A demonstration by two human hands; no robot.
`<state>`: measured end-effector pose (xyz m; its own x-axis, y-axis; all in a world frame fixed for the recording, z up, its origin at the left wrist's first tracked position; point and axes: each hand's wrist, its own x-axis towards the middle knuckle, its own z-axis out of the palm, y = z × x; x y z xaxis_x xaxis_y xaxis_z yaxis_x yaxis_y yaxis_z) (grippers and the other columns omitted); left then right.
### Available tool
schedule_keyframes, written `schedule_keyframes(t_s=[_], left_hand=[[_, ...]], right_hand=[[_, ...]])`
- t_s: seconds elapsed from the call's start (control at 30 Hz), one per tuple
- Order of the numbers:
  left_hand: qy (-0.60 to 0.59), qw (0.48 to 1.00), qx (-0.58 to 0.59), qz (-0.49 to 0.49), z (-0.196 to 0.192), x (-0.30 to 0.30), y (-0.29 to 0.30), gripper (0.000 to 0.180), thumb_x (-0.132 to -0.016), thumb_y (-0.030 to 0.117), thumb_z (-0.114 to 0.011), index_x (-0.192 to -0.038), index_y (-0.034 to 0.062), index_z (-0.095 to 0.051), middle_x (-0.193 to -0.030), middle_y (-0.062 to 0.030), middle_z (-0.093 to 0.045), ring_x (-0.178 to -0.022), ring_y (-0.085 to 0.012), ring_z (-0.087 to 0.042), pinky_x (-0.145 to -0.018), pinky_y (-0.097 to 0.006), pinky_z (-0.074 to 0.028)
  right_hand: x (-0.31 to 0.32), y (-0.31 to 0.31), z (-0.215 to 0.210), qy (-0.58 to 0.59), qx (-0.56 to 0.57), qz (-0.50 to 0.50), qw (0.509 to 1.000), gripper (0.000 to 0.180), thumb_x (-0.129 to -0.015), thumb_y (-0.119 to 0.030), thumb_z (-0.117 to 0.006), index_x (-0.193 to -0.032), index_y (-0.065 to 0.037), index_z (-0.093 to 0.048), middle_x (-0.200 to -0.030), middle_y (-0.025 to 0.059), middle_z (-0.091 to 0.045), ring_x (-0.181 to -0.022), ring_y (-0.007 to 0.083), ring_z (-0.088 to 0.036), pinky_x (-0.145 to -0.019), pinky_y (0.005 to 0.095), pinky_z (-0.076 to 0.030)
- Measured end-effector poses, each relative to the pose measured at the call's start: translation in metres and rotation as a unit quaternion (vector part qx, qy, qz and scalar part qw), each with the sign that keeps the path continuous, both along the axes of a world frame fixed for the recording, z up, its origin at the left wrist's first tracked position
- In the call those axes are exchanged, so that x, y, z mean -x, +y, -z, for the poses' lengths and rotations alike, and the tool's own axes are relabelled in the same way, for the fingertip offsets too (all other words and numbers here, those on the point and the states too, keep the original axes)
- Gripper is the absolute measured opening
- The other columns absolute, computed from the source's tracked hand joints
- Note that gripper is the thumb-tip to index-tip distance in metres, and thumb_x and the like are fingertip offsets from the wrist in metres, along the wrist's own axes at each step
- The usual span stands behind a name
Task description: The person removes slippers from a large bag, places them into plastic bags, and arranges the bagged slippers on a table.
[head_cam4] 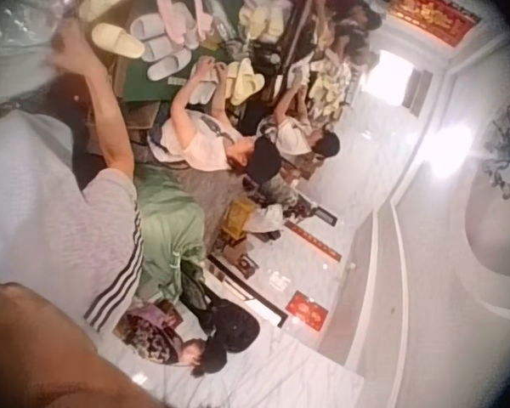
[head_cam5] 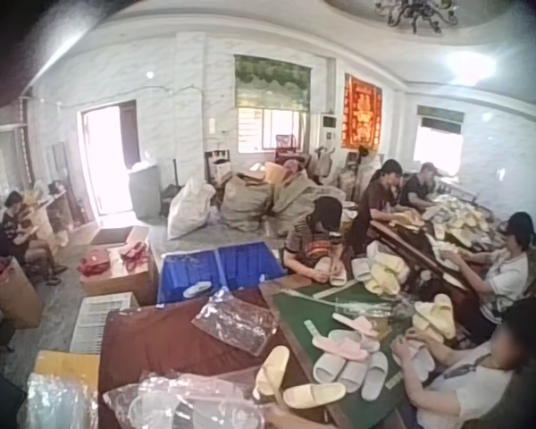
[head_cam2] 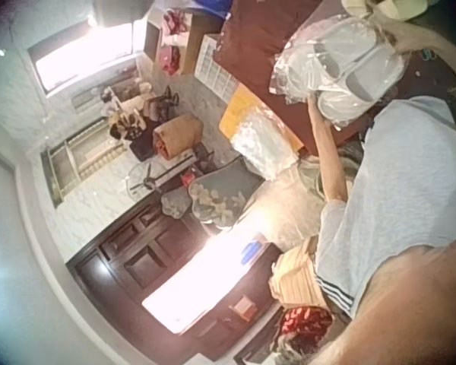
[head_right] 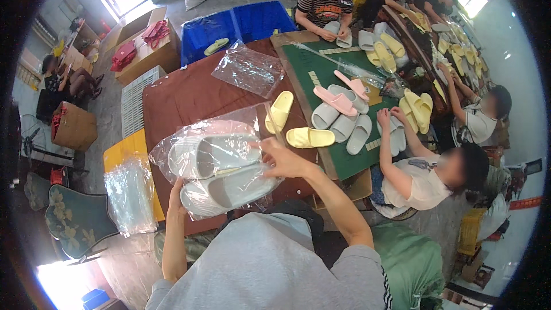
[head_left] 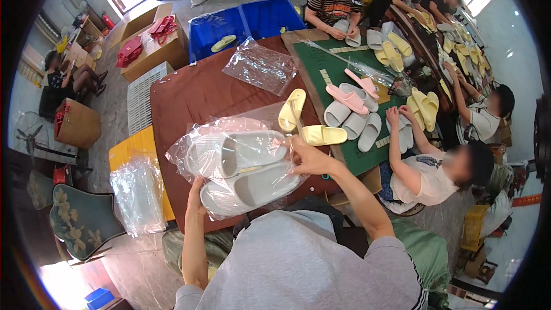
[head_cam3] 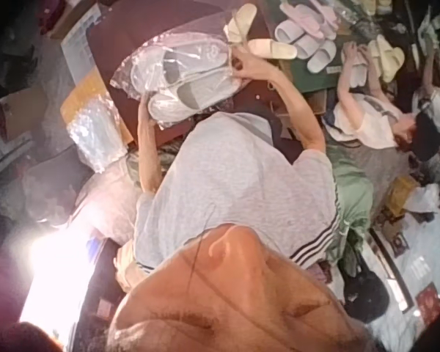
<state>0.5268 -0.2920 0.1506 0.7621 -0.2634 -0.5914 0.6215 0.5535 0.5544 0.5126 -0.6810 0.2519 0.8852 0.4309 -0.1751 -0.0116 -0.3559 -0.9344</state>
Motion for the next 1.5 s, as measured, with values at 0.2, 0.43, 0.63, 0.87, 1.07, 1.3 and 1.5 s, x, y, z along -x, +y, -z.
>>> schedule_keyframes(t_s=[0.2, 0.43, 0.63, 0.87, 1.07, 1.3, 1.5], left_hand=[[0.054, 0.996, 0.017, 0.063, -0.018, -0.004, -0.002, 0.045, -0.096, 0.035, -0.047, -0.125, 0.0012, -0.048, -0.115, -0.0166, -0.060, -0.099, -0.0264, -0.062, -0.085, -0.039, -0.053], [-0.182, 0.918, -0.280, 0.215, -0.036, 0.003, -0.006, 0.024, -0.096, 0.024, -0.050, -0.099, 0.0016, -0.058, -0.081, -0.0037, -0.062, -0.072, -0.0098, -0.058, -0.063, -0.024, -0.049], [-0.180, 0.904, -0.331, 0.202, -0.024, -0.006, 0.011, 0.019, -0.094, 0.020, -0.054, -0.084, 0.0047, -0.061, -0.070, 0.0015, -0.060, -0.066, -0.0054, -0.052, -0.060, -0.020, -0.041], [-0.233, 0.924, -0.263, 0.151, -0.068, -0.011, 0.017, 0.085, -0.082, -0.006, -0.055, -0.150, 0.0177, -0.009, -0.123, -0.0112, -0.052, -0.097, -0.0131, -0.054, -0.078, -0.022, -0.045], [-0.176, 0.931, -0.302, 0.105, -0.075, 0.001, 0.075, 0.064, -0.083, -0.007, -0.046, -0.143, 0.0100, -0.033, -0.140, -0.0071, -0.044, -0.073, -0.0017, -0.045, -0.063, -0.016, -0.039], [-0.186, 0.877, -0.439, -0.054, -0.062, 0.029, 0.067, 0.058, -0.087, -0.004, -0.041, -0.143, 0.0052, -0.032, -0.146, 0.0005, -0.037, -0.061, -0.0009, -0.035, -0.053, -0.016, -0.031], [-0.173, 0.812, -0.501, -0.243, -0.031, 0.041, 0.133, 0.064, -0.083, -0.009, -0.042, -0.144, 0.0102, -0.032, -0.148, -0.0032, -0.033, -0.061, -0.0028, -0.034, -0.054, -0.018, -0.032]], right_hand=[[0.017, 0.021, 0.021, -0.068, -0.031, 0.008, 0.997, 0.044, -0.075, -0.008, -0.071, -0.117, -0.009, -0.060, -0.112, 0.0100, -0.062, -0.100, 0.0204, -0.058, -0.091, 0.0331, -0.044], [0.051, -0.001, 0.044, -0.027, -0.082, 0.196, 0.977, 0.025, -0.079, -0.002, -0.067, -0.103, -0.002, -0.065, -0.103, 0.0083, -0.066, -0.098, 0.0175, -0.058, -0.089, 0.0313, -0.045], [0.091, -0.086, 0.042, 0.066, -0.083, 0.244, 0.964, 0.028, -0.078, -0.003, -0.069, -0.105, -0.004, -0.063, -0.102, 0.0008, -0.062, -0.092, 0.0089, -0.055, -0.080, 0.0236, -0.045], [0.112, -0.154, 0.032, 0.194, -0.126, 0.252, 0.940, 0.028, -0.076, -0.002, -0.069, -0.103, -0.005, -0.062, -0.082, -0.0026, -0.061, -0.070, 0.0035, -0.055, -0.065, 0.0178, -0.043], [0.122, -0.260, 0.139, 0.093, -0.114, 0.507, 0.849, 0.033, -0.079, -0.007, -0.067, -0.111, -0.007, -0.063, -0.095, 0.0002, -0.059, -0.081, 0.0086, -0.049, -0.076, 0.0219, -0.040], [0.029, -0.240, 0.198, 0.179, -0.212, 0.612, 0.741, 0.062, -0.089, -0.020, -0.059, -0.143, -0.024, -0.031, -0.128, 0.0084, -0.050, -0.109, 0.0230, -0.052, -0.088, 0.0333, -0.043], [0.030, -0.112, 0.291, 0.221, -0.132, 0.423, 0.869, 0.054, -0.090, -0.014, -0.056, -0.141, -0.013, -0.037, -0.106, 0.0053, -0.056, -0.083, 0.0126, -0.057, -0.071, 0.0261, -0.048]])
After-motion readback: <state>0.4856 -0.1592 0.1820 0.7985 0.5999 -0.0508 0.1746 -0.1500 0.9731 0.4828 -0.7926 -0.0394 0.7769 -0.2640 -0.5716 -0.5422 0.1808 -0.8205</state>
